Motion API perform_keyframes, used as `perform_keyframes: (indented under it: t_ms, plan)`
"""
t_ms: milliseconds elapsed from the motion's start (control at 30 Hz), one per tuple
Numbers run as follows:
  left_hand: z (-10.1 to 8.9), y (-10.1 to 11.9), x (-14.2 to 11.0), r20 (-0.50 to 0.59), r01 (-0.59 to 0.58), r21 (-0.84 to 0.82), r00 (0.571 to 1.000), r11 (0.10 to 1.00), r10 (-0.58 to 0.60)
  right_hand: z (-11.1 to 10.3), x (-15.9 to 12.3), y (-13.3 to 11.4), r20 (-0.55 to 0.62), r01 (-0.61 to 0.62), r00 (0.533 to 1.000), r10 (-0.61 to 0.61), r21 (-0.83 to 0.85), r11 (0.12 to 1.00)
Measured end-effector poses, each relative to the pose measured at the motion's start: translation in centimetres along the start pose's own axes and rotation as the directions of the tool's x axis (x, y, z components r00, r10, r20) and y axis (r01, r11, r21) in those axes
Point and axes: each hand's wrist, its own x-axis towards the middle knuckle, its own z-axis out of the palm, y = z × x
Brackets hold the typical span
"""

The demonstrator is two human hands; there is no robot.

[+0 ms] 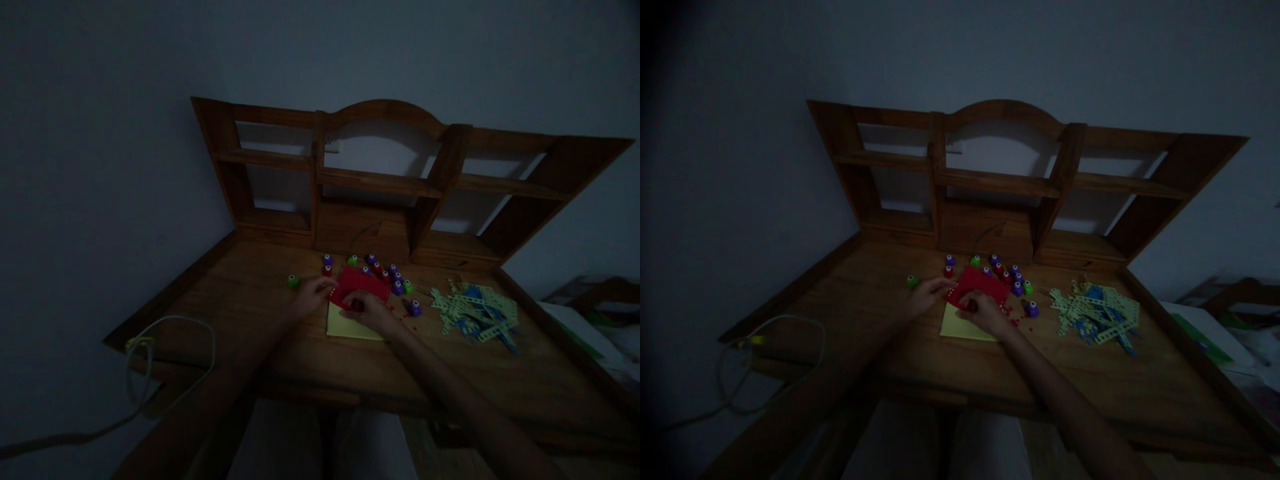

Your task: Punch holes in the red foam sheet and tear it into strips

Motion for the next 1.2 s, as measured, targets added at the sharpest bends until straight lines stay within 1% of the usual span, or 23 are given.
perform_keyframes:
  t_ms: [133,300,467,600,733,900,1067,1200]
  plan:
    - [0.8,-0.5,1.3,0.080,0.022,-0.042,0.997,0.999,-0.019,0.5,1.6,0.9,0.031,-0.023,0.999,0.020,0.100,0.995]
    - [0.2,-0.8,2.1,0.163,0.066,-0.092,0.985,0.994,-0.050,0.2,2.0,1.1,0.072,-0.042,0.997,0.036,0.087,0.995]
    - [-0.3,-1.1,2.5,0.247,0.097,-0.104,0.967,0.990,-0.068,-0.3,2.3,0.7,0.110,-0.017,0.994,0.005,0.103,0.995]
    - [-0.6,-1.1,3.0,0.304,0.118,-0.085,0.949,0.989,-0.087,-0.3,2.4,0.7,0.115,0.016,0.993,-0.027,0.091,0.996]
    - [-0.6,-1.1,3.3,0.317,0.122,-0.074,0.944,0.990,-0.093,-0.3,2.3,0.7,0.099,0.034,0.994,-0.043,0.090,0.995]
    - [-0.4,-1.1,3.4,0.307,0.136,-0.052,0.945,0.989,-0.114,-0.2,2.2,0.9,0.077,0.071,0.994,-0.083,0.142,0.987]
    - [-0.3,-0.8,3.3,0.300,0.129,-0.035,0.947,0.991,-0.113,-0.5,2.2,0.8,0.109,0.076,0.990,-0.094,0.156,0.985]
    - [-0.4,-1.0,3.2,0.317,0.106,-0.020,0.944,0.994,-0.095,-1.0,2.3,0.8,0.127,0.101,0.984,-0.122,0.160,0.982]
